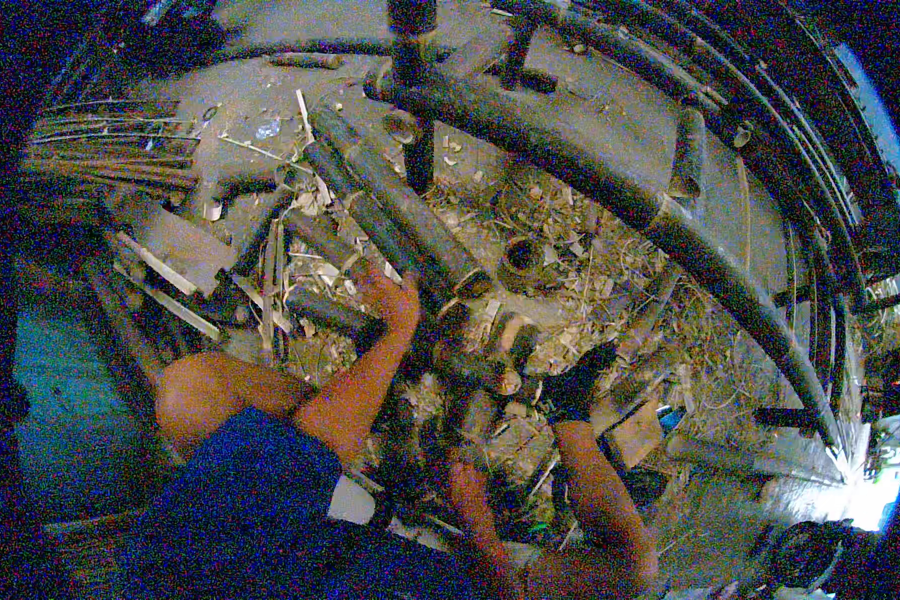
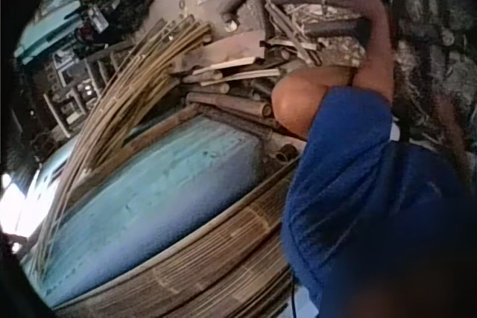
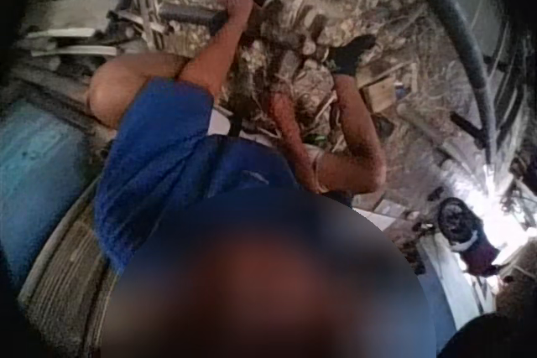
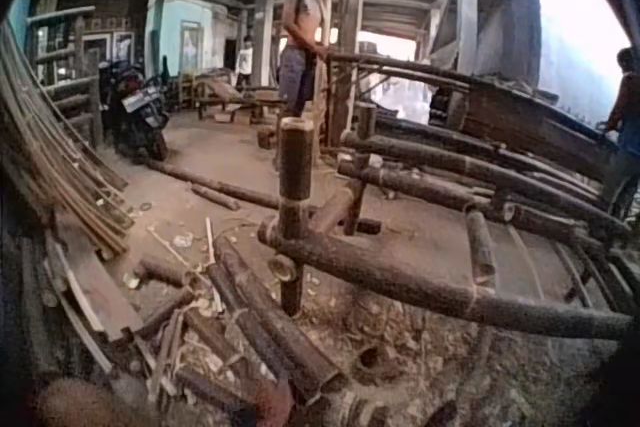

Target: The person sits on the floor in a workshop and repeatedly splits bamboo poles using a mallet and a wedge. They position each pole, strike the wedge to split the bamboo, and then remove the split pieces.

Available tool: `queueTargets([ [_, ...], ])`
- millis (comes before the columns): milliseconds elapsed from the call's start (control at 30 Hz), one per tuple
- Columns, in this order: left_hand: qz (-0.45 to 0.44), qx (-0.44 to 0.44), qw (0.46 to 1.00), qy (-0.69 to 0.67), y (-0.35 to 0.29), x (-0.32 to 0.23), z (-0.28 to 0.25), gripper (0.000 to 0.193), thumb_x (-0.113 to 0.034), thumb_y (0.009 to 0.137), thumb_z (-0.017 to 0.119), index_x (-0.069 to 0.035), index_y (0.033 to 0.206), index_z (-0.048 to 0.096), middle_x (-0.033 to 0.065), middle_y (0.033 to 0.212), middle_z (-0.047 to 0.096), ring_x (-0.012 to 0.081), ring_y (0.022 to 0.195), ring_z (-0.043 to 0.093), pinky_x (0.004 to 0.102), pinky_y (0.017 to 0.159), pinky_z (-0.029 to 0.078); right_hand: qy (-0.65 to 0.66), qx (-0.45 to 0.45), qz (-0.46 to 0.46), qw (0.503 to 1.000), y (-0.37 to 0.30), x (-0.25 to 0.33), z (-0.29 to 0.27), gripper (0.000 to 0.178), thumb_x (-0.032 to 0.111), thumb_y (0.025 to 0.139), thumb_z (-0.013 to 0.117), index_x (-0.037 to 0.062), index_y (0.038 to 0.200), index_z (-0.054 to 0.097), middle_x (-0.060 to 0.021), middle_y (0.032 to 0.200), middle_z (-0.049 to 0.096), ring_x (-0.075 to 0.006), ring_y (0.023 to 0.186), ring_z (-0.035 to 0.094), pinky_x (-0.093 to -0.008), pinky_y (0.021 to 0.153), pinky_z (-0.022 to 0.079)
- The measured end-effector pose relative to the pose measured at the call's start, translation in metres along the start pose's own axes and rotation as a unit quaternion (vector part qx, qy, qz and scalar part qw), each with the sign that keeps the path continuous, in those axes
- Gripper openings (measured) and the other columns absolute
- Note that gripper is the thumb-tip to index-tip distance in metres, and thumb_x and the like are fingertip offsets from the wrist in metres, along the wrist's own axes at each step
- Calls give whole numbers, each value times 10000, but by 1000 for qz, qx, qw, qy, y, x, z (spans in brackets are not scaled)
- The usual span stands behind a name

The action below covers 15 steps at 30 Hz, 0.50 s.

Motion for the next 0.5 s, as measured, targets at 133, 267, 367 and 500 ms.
queueTargets([
  [133, -244, 108, 964, 17, 40, 55, 48, 978, -246, 784, 781, -3, 1506, 168, 334, 1421, 381, 525, 1310, 391, 564, 1092, 363, -23, 12, -10, 1000, 10, -20, 37, 675, 562, 837, 717, 52, 1244, 544, -241, 916, 711, -442, 844, 698, -546, 730, 564],
  [267, -278, 161, 928, -190, 65, 104, 66, 1047, -233, 778, 751, 4, 1524, 55, 336, 1411, 408, 475, 1246, 494, 510, 1053, 437, -72, 4, -33, 997, 20, -40, 55, 773, 604, 826, 705, 59, 1331, 492, -240, 945, 716, -449, 881, 698, -542, 769, 573],
  [367, -397, 105, 809, -420, 76, 97, 51, 1031, -271, 777, 758, 27, 1516, 103, 293, 1367, 482, 403, 1139, 592, 472, 1012, 488, -59, 39, -16, 997, 24, -41, 49, 894, 597, 825, 712, 86, 1475, 374, -258, 1051, 705, -445, 960, 692, -538, 828, 567],
  [500, -451, 65, 772, -444, 76, 41, -2, 824, -347, 840, 723, 41, 1447, 323, 195, 1314, 547, 332, 1086, 625, 442, 938, 534, -15, 75, 6, 997, 26, -29, 38, 977, 569, 827, 722, 177, 1576, 233, -264, 1224, 652, -453, 1064, 658, -536, 902, 549],
])
Point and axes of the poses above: each hand's wrist, its own y-axis towards the middle knuckle, its own z-axis out of the palm, x = y × z, the point moved 2 cm from there along y, towards the middle knuckle
